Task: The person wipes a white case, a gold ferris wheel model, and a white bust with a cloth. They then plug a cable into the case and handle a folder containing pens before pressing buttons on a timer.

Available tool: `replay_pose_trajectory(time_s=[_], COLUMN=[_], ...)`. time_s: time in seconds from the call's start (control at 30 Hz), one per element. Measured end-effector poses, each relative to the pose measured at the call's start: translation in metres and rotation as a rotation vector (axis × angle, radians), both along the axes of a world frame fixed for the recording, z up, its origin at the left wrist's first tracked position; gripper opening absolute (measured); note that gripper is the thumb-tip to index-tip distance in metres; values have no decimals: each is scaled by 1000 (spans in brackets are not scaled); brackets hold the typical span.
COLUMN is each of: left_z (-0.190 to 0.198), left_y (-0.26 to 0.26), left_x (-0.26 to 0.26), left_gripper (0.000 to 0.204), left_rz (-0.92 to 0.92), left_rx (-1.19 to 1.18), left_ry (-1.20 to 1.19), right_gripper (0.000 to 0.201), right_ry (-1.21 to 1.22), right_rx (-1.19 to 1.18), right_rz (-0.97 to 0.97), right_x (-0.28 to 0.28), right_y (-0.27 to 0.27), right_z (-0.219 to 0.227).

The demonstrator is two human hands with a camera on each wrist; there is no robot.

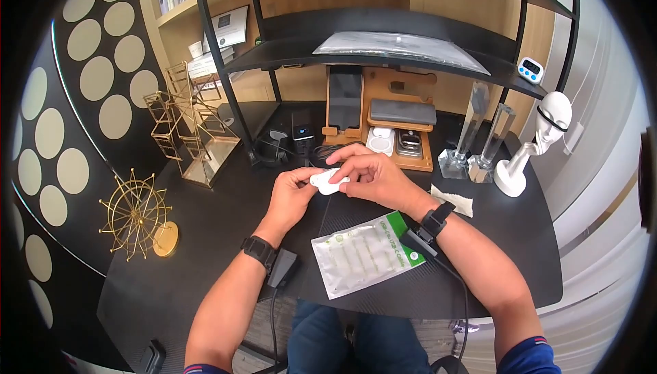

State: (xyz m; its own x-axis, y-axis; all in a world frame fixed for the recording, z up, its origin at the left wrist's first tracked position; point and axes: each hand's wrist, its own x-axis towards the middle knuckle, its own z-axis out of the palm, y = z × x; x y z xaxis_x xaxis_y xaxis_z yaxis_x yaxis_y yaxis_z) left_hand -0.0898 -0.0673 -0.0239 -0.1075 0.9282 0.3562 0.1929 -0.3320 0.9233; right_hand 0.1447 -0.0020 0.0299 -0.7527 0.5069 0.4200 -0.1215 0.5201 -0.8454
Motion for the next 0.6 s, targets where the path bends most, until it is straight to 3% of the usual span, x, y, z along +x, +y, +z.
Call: replay_pose_trajectory(time_s=[0.13,0.2,0.33,0.6], left_z=[3,4,10,6], left_y=[-3,-4,-4,-3], left_x=[-1,0,2,0], left_gripper=[29,28,29,28], left_rz=[5,-1,-10,-23], left_rx=[12,40,44,27], left_ry=[16,10,-23,7], right_gripper=[27,46,64,62], right_ry=[17,-63,-172,-168], right_rx=[11,-136,-191,-139], right_rz=[9,13,18,1], right_x=[-2,0,1,0], right_y=[-5,-10,-17,-15], right_z=[3,11,19,14])
